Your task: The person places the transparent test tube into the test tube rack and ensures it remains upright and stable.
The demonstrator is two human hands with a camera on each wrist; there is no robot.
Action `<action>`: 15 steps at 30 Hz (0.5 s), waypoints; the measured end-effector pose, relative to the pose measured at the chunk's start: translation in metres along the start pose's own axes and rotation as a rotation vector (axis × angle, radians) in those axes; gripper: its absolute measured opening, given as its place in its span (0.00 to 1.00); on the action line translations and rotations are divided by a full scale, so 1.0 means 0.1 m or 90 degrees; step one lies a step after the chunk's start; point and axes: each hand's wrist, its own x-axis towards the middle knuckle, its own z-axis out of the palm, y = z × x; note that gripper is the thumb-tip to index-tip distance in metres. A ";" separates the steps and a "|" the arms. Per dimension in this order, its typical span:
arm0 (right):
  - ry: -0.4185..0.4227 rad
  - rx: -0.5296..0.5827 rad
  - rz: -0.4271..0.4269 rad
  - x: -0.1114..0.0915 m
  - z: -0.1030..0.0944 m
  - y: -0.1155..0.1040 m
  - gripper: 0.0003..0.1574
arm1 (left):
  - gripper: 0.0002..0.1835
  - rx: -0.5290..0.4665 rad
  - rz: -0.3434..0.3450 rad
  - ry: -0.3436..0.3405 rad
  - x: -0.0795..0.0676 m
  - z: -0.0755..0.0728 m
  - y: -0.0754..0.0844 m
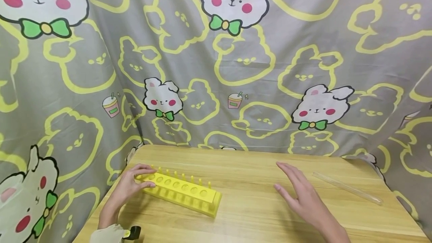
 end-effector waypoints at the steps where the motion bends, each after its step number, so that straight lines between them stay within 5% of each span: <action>1: -0.002 -0.001 -0.001 0.01 0.00 -0.01 0.44 | 0.23 -0.002 0.001 0.001 0.01 0.00 0.00; 15: -0.018 0.009 -0.012 0.01 0.05 -0.17 0.44 | 0.23 -0.005 0.009 0.008 0.01 0.01 -0.01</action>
